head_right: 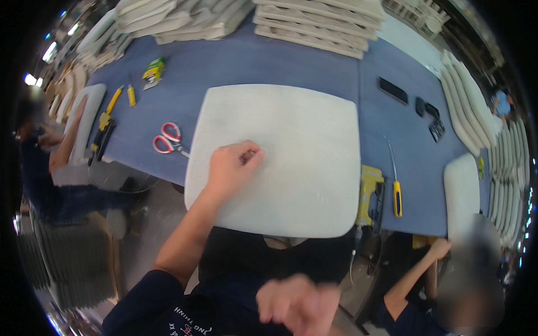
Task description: The person covers rectangular foam cushions with white fabric in a workshop. They smooth the fabric over the foam, use a staple gun to secure the edges, and use a screwdriver to press the fabric into the corners. The finished cushions are stacked on the table.
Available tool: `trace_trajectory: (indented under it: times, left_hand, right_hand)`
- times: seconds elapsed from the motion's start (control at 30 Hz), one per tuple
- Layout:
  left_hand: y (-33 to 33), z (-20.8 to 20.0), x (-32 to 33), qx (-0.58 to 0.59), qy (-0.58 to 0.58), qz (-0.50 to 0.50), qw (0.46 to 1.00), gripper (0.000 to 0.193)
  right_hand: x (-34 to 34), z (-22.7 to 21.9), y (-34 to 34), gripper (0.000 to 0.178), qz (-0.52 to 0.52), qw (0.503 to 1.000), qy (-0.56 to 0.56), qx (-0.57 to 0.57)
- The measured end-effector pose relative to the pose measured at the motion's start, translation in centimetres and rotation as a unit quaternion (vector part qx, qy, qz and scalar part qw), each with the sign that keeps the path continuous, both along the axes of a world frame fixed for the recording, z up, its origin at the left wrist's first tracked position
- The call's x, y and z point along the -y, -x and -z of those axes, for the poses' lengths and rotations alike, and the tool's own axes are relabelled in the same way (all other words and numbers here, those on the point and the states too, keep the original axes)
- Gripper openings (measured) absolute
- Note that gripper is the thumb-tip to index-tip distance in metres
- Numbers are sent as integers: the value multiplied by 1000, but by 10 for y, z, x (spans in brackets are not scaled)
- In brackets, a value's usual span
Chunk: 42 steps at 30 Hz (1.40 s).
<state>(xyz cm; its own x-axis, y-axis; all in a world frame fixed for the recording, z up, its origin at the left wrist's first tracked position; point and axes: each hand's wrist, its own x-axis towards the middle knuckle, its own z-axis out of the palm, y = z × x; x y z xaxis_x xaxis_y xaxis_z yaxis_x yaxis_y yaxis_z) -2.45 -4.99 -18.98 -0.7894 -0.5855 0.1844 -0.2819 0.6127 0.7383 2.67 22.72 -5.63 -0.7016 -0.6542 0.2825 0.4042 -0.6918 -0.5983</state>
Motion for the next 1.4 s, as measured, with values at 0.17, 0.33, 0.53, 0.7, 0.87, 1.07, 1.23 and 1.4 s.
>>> trace_trajectory:
  times: [0.17,0.33,0.53,0.7,0.87,1.07,1.23,1.4]
  left_hand:
    - [-5,1,2,13,-28,-23,999,17]
    - [2,-5,-7,1,-30,-11,999,19]
    - [1,-5,-9,-1,-33,-14,999,22]
    - [3,-5,-10,2,-25,-22,999,20]
    - [4,-4,-12,12,-18,-29,999,21]
    - [2,-1,-7,26,-17,-30,999,22]
    - [-4,-7,-5,10,-18,-33,999,20]
    - [-3,-7,0,10,-15,-5,1000,20]
  right_hand:
    - [10,9,40,74,91,972,-141,162]
    - [-3,22,56,70,115,971,-139,159]
    - [-10,25,60,69,123,967,-169,146]
    - [-15,29,62,69,122,968,-169,140]
    - [-19,32,65,67,131,968,-159,140]
    - [-36,48,95,46,256,933,-251,-3]
    - [-110,107,226,48,422,508,-630,-409]
    - [-187,190,286,60,293,445,-750,-392]
